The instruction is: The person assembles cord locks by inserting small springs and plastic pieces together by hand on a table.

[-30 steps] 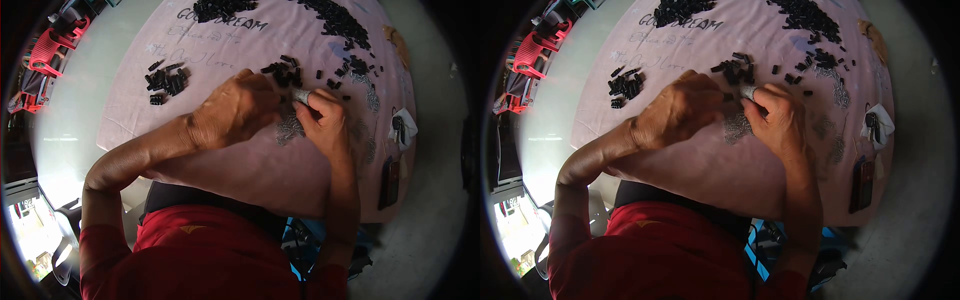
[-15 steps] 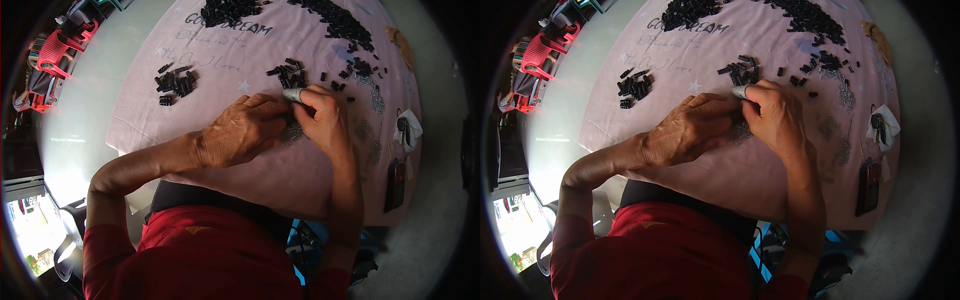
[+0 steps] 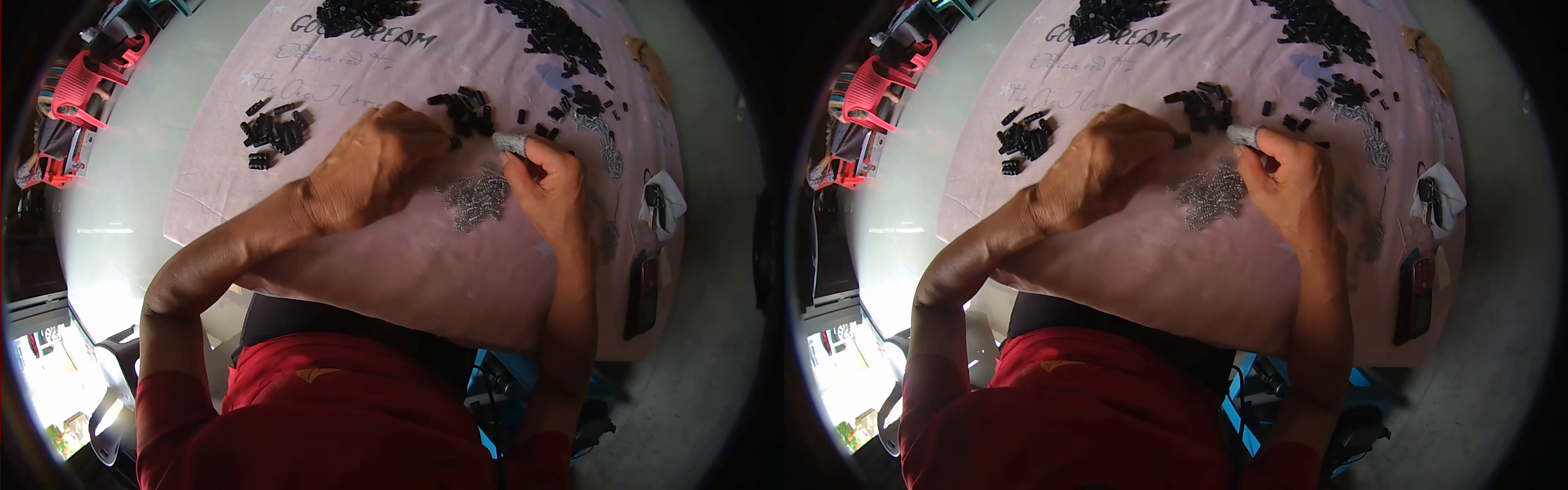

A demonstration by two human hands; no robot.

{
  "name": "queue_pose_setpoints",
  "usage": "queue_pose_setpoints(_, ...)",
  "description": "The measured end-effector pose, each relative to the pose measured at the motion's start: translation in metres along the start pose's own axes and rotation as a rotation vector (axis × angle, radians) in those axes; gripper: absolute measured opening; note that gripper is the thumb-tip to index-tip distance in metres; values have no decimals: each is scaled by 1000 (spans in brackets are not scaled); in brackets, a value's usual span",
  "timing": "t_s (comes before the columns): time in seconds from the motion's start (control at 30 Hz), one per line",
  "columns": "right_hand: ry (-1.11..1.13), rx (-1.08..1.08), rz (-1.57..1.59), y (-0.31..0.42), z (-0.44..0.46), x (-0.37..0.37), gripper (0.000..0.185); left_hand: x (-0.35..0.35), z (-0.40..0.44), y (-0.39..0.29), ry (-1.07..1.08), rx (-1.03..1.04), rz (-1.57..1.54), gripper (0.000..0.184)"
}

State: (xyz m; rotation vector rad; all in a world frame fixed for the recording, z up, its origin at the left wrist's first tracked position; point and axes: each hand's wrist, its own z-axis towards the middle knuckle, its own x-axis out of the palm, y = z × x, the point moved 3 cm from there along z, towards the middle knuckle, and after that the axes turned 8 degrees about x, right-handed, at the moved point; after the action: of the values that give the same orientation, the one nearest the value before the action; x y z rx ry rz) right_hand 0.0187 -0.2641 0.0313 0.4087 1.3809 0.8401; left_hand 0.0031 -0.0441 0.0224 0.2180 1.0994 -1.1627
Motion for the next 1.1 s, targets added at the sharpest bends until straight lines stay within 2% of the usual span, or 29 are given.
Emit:
queue_pose_setpoints(0.13, 54, -145, -35, 2, 0, 7, 14, 8, -11, -20, 1, -21, -40, 20)
queue_pose_setpoints(0.23, -2, -113, -122, 7, -1, 7, 14, 10, -13, -19, -45, -35, -78, 18)
queue_pose_setpoints(0.33, -35, -90, 15, 17, 1, 12, 15, 9, -14, -13, -122, -68, -148, 16)
queue_pose_setpoints(0.43, -72, -310, -249, 23, 3, 23, 15, 10, -18, -14, -121, -66, -162, 18)
queue_pose_setpoints(0.57, -35, -287, -260, 29, 3, 27, 16, 10, -16, -13, -88, -81, -172, 14)
queue_pose_setpoints(0.67, -104, -309, -252, 24, 5, 23, 17, 9, -17, -13, -127, -127, -268, 16)
queue_pose_setpoints(0.7, -126, -305, -232, 21, 4, 21, 17, 5, -16, -11, -141, -91, -215, 16)
queue_pose_setpoints(0.73, -83, -148, -119, 16, 3, 16, 17, 0, -12, -9, -155, -58, -165, 16)
queue_pose_setpoints(0.87, -87, -63, -23, 5, 4, 5, 17, -5, 11, 5, -110, 56, -25, 27)
queue_pose_setpoints(0.93, -89, -103, -42, 0, 2, 12, 17, 4, 21, 12, -63, 113, 56, 27)
queue_pose_setpoints(1.1, -117, -256, -193, 3, 0, 13, 17, 12, 18, 19, 9, 59, 61, 27)
